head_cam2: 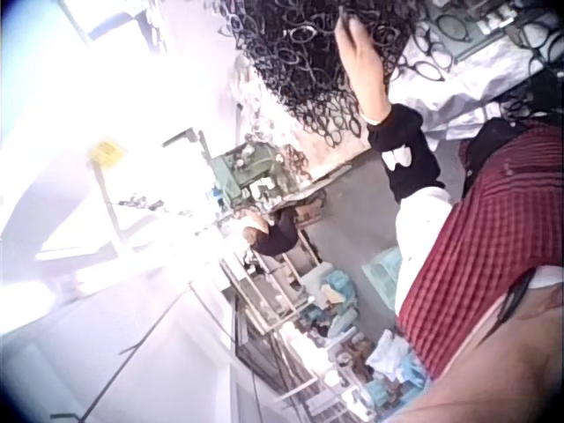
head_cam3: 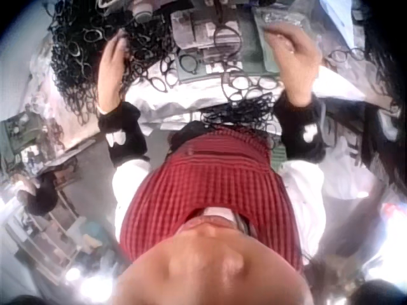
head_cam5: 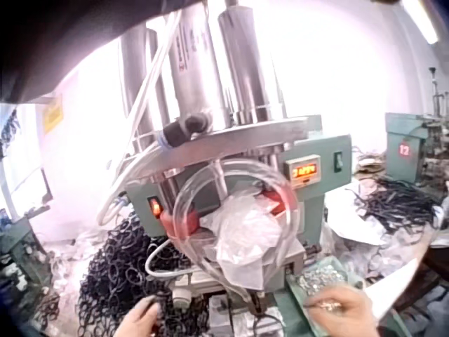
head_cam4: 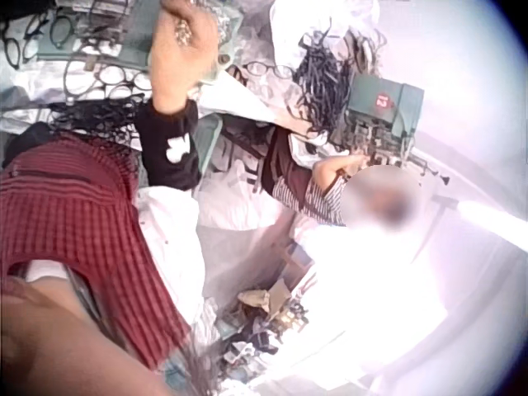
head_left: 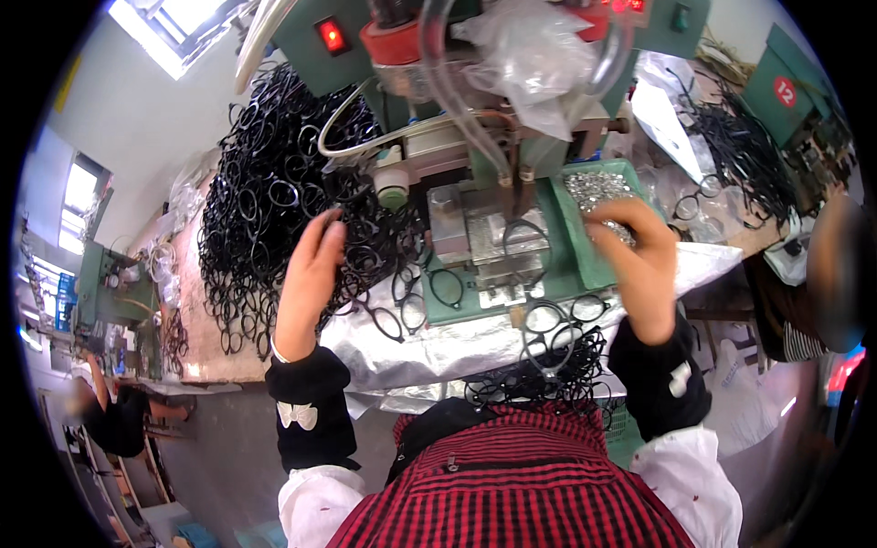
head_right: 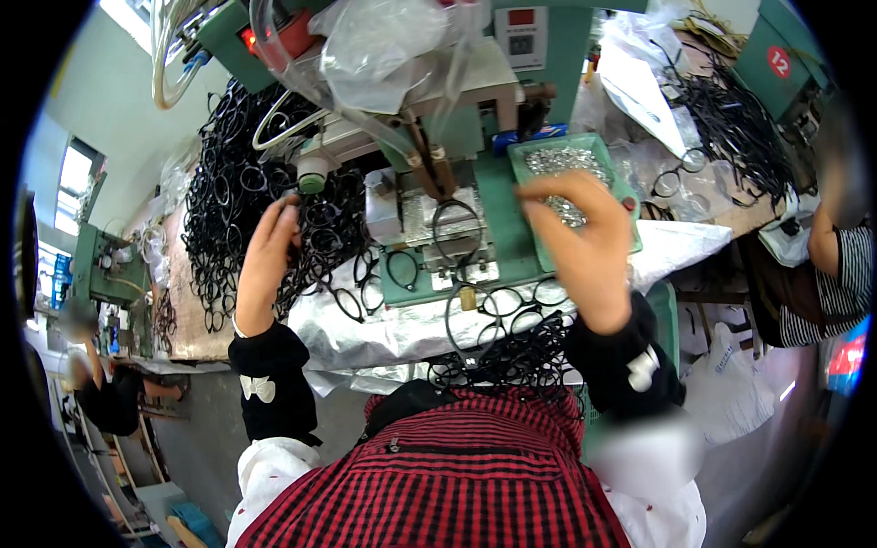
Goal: The person repeatedly picks up black eyeglass frames and small metal components, places them into a press machine, and removes the assembled frames. The person handles frames one at a time and places finished units into a pile on the table.
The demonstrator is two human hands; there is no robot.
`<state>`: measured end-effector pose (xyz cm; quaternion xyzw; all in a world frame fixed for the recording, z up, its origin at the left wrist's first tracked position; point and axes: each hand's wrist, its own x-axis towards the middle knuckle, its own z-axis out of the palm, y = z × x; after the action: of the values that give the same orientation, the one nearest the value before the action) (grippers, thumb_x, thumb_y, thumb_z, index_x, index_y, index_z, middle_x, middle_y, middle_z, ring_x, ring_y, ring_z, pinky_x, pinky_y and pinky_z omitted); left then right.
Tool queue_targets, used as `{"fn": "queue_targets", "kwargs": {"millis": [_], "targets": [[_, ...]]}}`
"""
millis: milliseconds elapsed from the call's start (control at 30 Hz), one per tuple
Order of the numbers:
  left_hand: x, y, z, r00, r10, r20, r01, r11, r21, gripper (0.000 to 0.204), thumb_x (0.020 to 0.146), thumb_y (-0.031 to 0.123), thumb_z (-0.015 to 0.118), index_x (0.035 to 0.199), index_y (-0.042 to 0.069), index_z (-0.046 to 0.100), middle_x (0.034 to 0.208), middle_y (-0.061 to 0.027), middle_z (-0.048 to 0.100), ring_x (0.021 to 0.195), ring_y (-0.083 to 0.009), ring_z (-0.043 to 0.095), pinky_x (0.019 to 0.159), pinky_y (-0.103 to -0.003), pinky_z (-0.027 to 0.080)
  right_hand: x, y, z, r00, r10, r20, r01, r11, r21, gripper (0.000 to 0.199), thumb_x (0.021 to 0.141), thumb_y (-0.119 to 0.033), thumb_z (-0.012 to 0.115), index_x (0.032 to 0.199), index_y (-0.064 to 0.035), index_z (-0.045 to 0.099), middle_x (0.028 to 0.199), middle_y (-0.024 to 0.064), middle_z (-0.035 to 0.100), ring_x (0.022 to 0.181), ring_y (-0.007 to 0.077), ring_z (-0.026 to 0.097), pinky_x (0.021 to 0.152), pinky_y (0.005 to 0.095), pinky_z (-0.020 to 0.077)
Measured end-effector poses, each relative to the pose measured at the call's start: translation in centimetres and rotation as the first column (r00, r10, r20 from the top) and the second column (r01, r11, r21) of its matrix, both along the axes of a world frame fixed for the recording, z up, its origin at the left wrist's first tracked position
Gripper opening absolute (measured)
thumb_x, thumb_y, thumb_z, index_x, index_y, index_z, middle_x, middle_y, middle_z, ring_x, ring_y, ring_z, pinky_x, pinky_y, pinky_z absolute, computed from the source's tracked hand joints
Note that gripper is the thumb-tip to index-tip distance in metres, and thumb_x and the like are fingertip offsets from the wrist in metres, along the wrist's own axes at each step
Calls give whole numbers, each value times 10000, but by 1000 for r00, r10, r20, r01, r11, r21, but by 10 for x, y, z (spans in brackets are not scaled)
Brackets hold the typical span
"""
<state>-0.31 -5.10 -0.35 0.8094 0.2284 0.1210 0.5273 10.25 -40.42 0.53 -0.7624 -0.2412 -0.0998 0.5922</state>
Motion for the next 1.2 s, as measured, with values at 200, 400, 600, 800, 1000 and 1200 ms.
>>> {"fn": "queue_targets", "kwargs": {"millis": [200,400,600,800,1000,1200], "targets": [[-21,-38,-43,882,222,417,5,878,-478,261,1040,98,512,1291,33,538,1043,-50,601,904,-168,640,809,-313,544,13,69,-16,970,127,-207,-39,923,384,430,775,13,710,1187,31,590,891,19,617,860,95,583,810,241,469],[-8,-85,21,583,122,803,158,953,-260,126,1016,67,533,1138,34,528,1046,-126,627,924,-283,685,790,-397,601,0,70,-9,906,262,-331,-44,838,544,454,801,57,690,1236,45,558,907,15,625,854,76,585,805,210,462],[29,-97,77,462,-138,876,188,981,55,136,984,38,575,1105,0,529,1023,-167,632,881,-255,670,755,-423,615,-16,78,12,853,353,-385,-8,745,667,478,826,67,670,1283,64,532,1040,65,659,929,98,606,855,233,476],[16,-114,42,372,-733,570,209,665,717,261,764,-65,684,982,50,599,1063,-204,709,639,-221,603,569,-347,491,3,17,0,997,-25,-79,40,979,200,453,826,26,656,1274,-29,612,1150,66,670,1045,144,613,958,293,463],[27,-140,8,293,-858,422,-43,429,902,193,708,27,759,791,77,593,989,-105,691,756,-241,645,685,-367,607,35,-71,-92,923,-372,-99,354,922,-159,335,836,-55,710,1166,-26,663,918,40,635,841,120,562,762,282,463],[14,-139,-1,351,-791,501,7,538,843,213,717,47,765,894,49,648,1082,-143,684,956,-314,688,824,-430,610,30,-32,-88,886,-284,367,449,723,-524,257,775,-152,777,998,-52,700,888,126,666,845,334,605,778,428,477]]}}
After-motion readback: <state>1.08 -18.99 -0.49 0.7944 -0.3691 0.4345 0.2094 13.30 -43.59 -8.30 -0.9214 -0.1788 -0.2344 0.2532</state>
